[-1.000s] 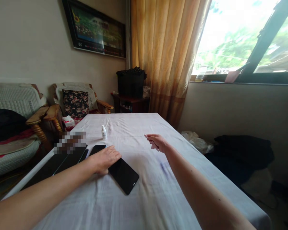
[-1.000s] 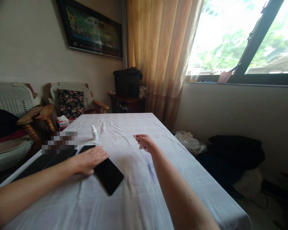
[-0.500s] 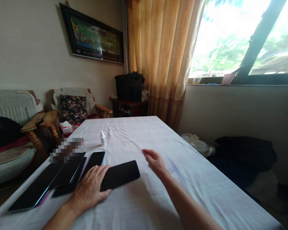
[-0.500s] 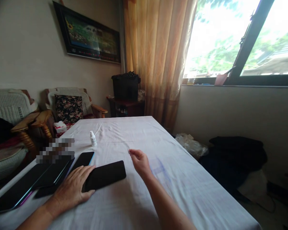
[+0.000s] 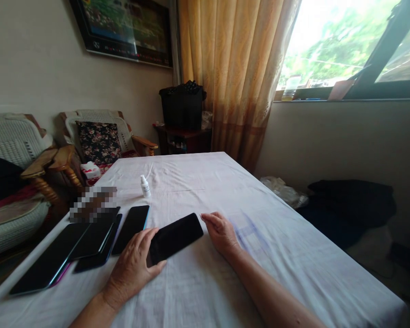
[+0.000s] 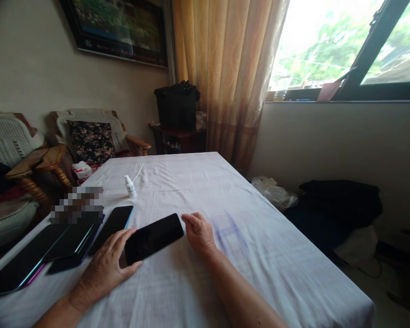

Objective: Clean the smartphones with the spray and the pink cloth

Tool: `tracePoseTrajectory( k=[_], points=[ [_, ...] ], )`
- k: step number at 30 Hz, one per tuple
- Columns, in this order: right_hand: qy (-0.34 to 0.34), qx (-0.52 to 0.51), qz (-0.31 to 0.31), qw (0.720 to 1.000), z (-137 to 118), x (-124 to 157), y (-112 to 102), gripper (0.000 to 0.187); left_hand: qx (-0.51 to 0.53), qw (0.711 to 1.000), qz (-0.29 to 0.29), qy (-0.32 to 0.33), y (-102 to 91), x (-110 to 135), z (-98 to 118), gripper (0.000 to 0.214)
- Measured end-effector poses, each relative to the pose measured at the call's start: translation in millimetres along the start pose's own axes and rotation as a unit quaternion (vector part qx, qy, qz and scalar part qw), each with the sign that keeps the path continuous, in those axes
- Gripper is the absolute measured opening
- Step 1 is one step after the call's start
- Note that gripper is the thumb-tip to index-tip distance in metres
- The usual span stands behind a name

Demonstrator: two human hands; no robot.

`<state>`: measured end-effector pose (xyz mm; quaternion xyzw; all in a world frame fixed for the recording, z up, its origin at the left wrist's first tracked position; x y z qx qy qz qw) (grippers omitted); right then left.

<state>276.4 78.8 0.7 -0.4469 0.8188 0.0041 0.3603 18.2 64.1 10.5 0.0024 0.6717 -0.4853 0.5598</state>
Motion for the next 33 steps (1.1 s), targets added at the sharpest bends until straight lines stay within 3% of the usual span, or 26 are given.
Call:
tracePoseTrajectory(
  k=[14,26,33],
  points=[
    [-0.031,0.014,-0.015,0.999,-5.6,2.3,6.3,0.029,0.009,1.0,-0.01,-0.013,1.1,3.5,4.6,0.078],
    [-0.125,0.182,-0.044,0.974,-20.6,11.8,16.2,0.041,0.022,1.0,-0.016,-0.015,-0.2,3.1,5.9,0.076],
    [-0.166,0.222,-0.071,0.958,-33.0,16.9,23.2,0.044,0.017,1.0,-0.008,-0.004,-2.5,1.6,8.7,0.076]
  ],
)
Point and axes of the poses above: each hand's wrist, its own x-axis away from the middle knuckle, its own y-axis out of the palm, z = x × y, the point moved 8 cm from there along -x, towards the middle knuckle, and after that the axes turned 14 degrees about z, right-handed, at the moved point
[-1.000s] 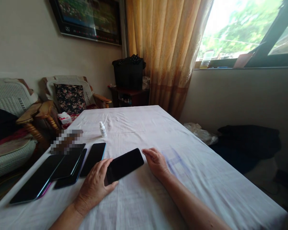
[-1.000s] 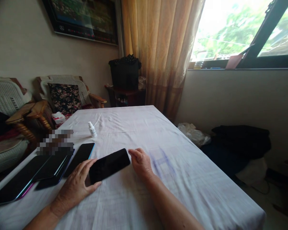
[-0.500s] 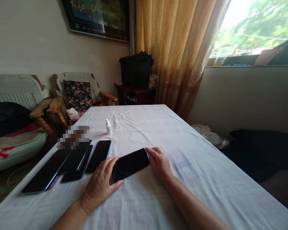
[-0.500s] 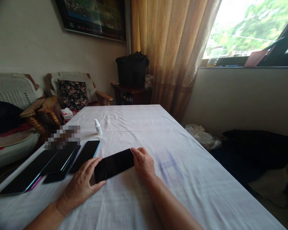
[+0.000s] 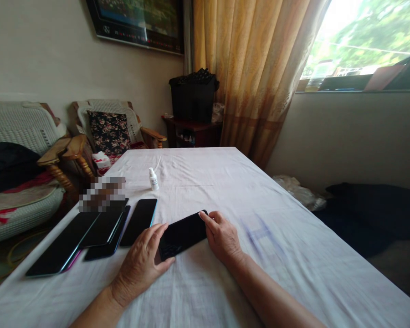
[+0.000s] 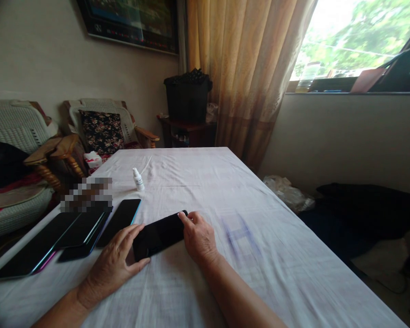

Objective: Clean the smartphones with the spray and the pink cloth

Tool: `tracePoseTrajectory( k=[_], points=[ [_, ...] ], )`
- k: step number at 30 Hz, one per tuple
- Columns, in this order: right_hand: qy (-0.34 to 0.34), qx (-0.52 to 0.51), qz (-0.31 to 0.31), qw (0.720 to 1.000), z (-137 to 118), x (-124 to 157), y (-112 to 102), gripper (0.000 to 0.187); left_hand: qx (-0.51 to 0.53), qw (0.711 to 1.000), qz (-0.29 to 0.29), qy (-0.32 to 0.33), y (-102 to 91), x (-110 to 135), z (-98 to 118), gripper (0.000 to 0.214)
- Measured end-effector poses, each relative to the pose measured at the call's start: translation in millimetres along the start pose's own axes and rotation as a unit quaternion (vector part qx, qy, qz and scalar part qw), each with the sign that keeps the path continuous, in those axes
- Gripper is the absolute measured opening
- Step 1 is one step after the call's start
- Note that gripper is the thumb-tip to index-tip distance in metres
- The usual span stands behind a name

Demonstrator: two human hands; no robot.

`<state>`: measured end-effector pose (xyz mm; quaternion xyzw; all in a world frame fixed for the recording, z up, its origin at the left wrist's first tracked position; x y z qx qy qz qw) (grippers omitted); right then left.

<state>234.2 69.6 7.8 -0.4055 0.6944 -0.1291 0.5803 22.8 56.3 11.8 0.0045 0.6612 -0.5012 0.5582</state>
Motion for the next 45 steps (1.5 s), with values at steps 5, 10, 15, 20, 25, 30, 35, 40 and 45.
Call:
tracePoseTrajectory(
  k=[5,10,15,20,25,30,35,40,45],
  points=[
    [-0.027,0.03,-0.03,0.999,-11.5,-1.1,2.2,0.05,-0.002,1.0,-0.005,-0.002,0.9,-0.5,0.5,0.075],
    [-0.012,0.043,-0.044,0.998,-5.6,-3.1,1.9,0.051,-0.01,1.0,-0.006,-0.003,1.8,-0.2,-0.8,0.076],
    [0.007,0.062,-0.04,0.997,2.7,-2.1,1.3,0.049,-0.01,1.0,-0.01,0.003,1.4,-1.0,0.8,0.078],
    [-0.011,0.06,-0.046,0.997,-2.0,-0.5,3.4,0.052,-0.013,1.0,-0.016,0.002,1.7,-1.9,1.5,0.079],
    [0.003,0.054,-0.05,0.997,2.6,-0.3,2.6,0.05,-0.013,1.0,-0.011,0.007,1.4,-1.7,1.5,0.077],
    [-0.006,0.069,-0.063,0.996,-4.8,0.7,2.1,0.05,-0.009,1.0,-0.01,0.003,0.9,-1.3,0.5,0.075],
    [0.005,0.089,-0.087,0.992,-3.6,-1.6,1.1,0.049,-0.003,1.0,-0.006,-0.004,1.6,-0.9,-1.2,0.074],
    [0.038,0.091,-0.112,0.989,3.9,-1.8,2.4,0.048,0.009,1.0,-0.01,-0.026,5.4,1.0,-5.7,0.073],
    [0.015,0.075,-0.131,0.988,-7.5,1.1,4.5,0.047,0.007,0.999,-0.029,-0.037,8.1,2.2,-8.3,0.074]
  ],
)
Point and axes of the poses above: each hand's wrist, its own x-axis away from the middle knuckle, its own y-axis out of the palm, z = x × y, the point moved 8 cm from there along -x, towards the middle knuckle, and after that the axes turned 14 degrees about z, right-handed, at the moved point
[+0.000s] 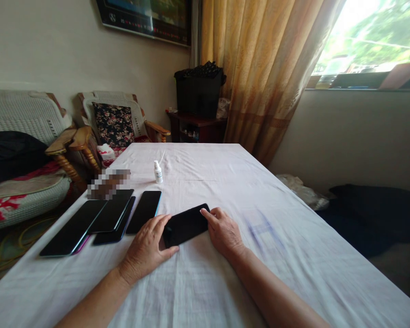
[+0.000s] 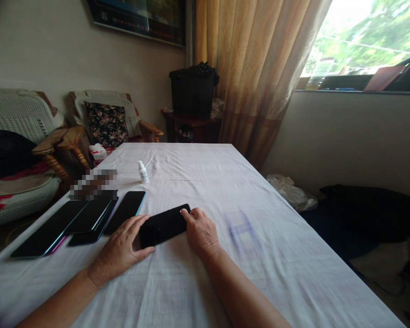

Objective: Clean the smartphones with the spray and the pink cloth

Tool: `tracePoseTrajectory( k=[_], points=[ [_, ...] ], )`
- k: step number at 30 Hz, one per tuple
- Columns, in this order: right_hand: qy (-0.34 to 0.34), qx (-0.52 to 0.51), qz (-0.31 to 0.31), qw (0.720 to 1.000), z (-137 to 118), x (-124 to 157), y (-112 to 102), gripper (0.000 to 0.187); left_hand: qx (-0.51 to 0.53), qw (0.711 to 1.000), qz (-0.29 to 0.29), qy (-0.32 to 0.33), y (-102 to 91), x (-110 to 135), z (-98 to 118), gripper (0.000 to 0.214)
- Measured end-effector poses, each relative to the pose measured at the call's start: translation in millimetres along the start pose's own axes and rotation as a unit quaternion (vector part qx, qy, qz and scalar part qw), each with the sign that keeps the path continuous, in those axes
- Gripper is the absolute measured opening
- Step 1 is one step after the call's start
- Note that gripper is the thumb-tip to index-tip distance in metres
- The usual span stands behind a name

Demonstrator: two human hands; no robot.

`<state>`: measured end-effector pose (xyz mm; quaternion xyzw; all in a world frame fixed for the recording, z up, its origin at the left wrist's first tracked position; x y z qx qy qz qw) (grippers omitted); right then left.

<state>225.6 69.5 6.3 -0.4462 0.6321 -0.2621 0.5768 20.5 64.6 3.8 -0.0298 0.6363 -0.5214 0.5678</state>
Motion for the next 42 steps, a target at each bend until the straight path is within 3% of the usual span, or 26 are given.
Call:
tracePoseTrajectory(
  k=[9,15,23,27,35,42],
  points=[
    [0.02,-0.037,-0.003,0.999,12.7,5.0,-3.2,0.041,-0.013,0.999,-0.043,-0.001,3.8,3.1,-4.4,0.069],
    [-0.057,-0.104,0.005,0.993,9.2,14.4,-6.3,0.04,-0.036,0.998,-0.04,0.022,0.5,4.2,-0.9,0.07],
    [-0.079,-0.126,0.012,0.989,20.8,22.3,-10.9,0.04,-0.051,0.996,-0.056,0.053,-1.8,6.2,1.6,0.074],
    [-0.092,-0.128,-0.001,0.987,22.8,21.9,-9.8,0.04,-0.059,0.996,-0.047,0.037,-4.3,8.0,-3.1,0.073],
    [-0.057,-0.105,-0.029,0.992,23.7,-11.9,5.3,0.043,-0.04,0.996,-0.074,0.014,2.3,12.2,-8.0,0.068],
    [-0.068,-0.132,-0.027,0.989,30.4,10.5,-5.9,0.042,-0.019,0.998,-0.067,0.001,5.9,15.9,-10.7,0.068]
  ],
)
Point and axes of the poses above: each hand's wrist, its own x-axis away from the middle knuckle, its own y-axis out of the palm, z = x × y, the point moved 8 cm from there along -x, towards the middle knuckle, and after that the axes turned 14 degrees about z, right-handed, at the moved point
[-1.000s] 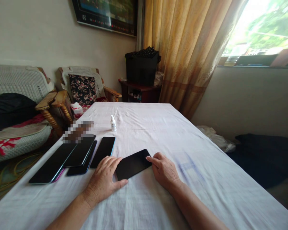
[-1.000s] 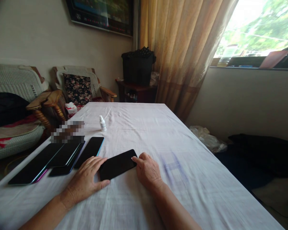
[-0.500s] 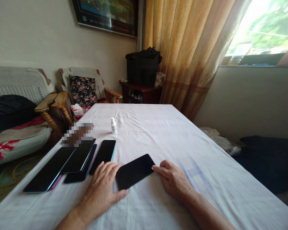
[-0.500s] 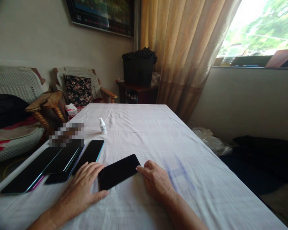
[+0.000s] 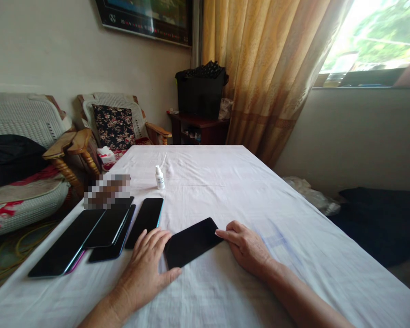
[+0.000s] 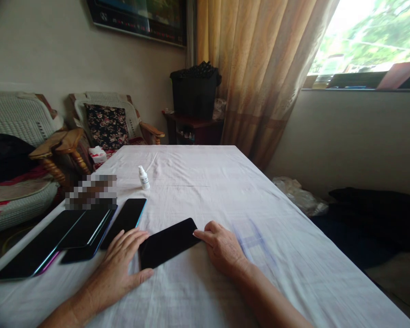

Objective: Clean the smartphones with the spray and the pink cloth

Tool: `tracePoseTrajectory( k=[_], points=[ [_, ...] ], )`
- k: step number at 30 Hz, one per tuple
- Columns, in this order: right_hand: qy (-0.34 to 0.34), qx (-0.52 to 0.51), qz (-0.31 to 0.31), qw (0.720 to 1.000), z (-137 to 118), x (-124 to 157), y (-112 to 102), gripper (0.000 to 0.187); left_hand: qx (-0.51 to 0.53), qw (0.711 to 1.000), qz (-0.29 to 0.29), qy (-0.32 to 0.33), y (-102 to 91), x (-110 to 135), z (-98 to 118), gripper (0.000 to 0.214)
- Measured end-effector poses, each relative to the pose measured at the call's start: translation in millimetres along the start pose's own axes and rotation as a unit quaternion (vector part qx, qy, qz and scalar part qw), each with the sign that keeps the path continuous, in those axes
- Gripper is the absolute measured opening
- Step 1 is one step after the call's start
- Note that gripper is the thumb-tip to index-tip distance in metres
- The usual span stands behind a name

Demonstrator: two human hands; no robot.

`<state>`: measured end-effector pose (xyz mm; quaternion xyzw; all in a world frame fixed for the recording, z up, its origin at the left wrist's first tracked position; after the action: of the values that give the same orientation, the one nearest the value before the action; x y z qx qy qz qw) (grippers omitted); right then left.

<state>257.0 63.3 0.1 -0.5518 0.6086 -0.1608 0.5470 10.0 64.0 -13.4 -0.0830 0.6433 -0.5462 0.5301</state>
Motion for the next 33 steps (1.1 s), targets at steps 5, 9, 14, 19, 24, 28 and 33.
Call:
tracePoseTrajectory(
  k=[5,9,14,19,24,28,33],
  points=[
    [0.013,0.018,-0.004,1.0,0.2,-15.9,4.1,0.042,0.008,1.0,0.001,0.0,0.2,-2.0,0.3,0.068],
    [0.028,0.045,-0.016,0.998,-0.4,-32.3,11.7,0.043,0.005,1.0,-0.01,-0.003,2.0,-2.5,-0.4,0.067],
    [0.019,0.056,-0.015,0.998,-1.3,-22.3,8.3,0.044,0.008,1.0,-0.01,-0.002,2.6,-2.3,-0.6,0.068],
    [0.009,0.058,-0.008,0.998,-2.8,1.1,-0.6,0.045,0.011,1.0,-0.009,-0.003,3.3,-2.8,-1.6,0.069],
    [0.016,0.096,-0.02,0.995,-8.9,17.7,-4.3,0.047,0.013,1.0,-0.006,-0.008,2.2,-4.0,-1.7,0.07],
    [0.015,0.115,-0.04,0.992,-19.6,22.6,-2.2,0.047,0.015,1.0,-0.005,-0.005,1.3,-4.3,-0.8,0.069],
    [0.014,0.119,-0.053,0.991,-27.5,20.9,1.2,0.051,0.015,1.0,-0.001,-0.003,0.3,-5.2,-0.1,0.07]
  ],
)
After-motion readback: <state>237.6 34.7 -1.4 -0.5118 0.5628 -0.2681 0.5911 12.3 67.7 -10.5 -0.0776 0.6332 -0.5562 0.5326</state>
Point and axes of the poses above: each hand's wrist, its own x-axis away from the middle knuckle, its own y-axis out of the palm, z = x × y, the point moved 8 cm from there along -x, towards the middle knuckle, and after that the axes turned 14 degrees about z, right-handed, at the moved point
